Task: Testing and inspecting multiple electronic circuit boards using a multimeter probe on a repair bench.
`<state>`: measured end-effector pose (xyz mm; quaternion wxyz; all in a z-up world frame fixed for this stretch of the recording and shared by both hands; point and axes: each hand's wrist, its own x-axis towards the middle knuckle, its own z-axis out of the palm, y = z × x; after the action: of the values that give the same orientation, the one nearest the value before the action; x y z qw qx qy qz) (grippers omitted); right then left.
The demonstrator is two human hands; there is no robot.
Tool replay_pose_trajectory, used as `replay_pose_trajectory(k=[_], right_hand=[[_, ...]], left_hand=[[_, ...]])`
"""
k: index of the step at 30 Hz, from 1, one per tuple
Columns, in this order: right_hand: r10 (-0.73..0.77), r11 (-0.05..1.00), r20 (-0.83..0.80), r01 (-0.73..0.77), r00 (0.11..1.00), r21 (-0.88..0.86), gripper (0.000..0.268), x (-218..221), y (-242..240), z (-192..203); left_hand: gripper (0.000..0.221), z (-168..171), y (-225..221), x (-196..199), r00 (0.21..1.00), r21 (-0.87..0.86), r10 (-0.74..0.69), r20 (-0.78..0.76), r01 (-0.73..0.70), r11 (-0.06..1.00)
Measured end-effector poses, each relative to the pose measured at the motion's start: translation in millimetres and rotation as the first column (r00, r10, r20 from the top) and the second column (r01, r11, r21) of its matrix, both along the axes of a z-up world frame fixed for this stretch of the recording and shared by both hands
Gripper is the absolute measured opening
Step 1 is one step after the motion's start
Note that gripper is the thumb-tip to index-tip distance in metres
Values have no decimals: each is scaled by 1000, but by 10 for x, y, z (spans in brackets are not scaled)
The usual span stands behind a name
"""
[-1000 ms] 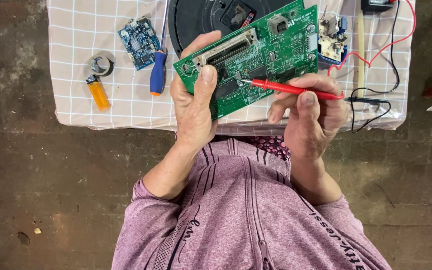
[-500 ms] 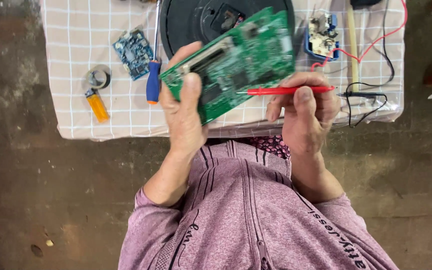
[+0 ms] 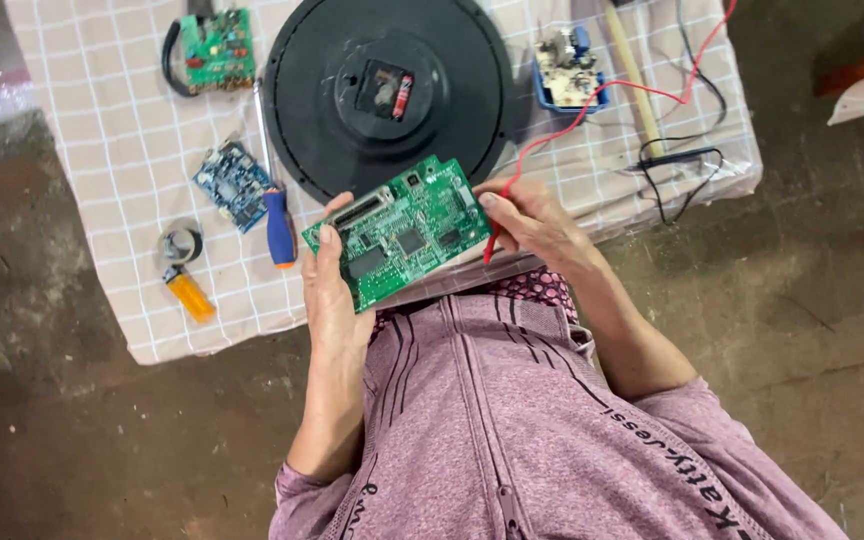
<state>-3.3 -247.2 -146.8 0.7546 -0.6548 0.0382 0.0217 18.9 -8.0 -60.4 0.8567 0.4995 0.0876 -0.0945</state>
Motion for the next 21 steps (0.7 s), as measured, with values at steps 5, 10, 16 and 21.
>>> replay_pose_trajectory(k=[5, 10, 16, 21], right_hand=[[70, 985, -52, -61, 996, 163, 27, -34, -148, -226], [142, 965, -80, -120, 987, 232, 18, -90, -238, -103], [255, 938, -97, -222, 962, 268, 16, -9, -263, -318], [332, 913, -52, -307, 942, 267, 17, 75, -112, -269]], left_hand=[[45, 173, -140, 1, 996, 24, -33, -87, 35, 999], [40, 249, -239, 18, 976, 33, 22, -218, -15, 999], [46, -96, 5, 31, 980, 74, -29, -198, 45, 996], [42, -209, 309, -154, 924, 104, 146, -355, -116, 988]])
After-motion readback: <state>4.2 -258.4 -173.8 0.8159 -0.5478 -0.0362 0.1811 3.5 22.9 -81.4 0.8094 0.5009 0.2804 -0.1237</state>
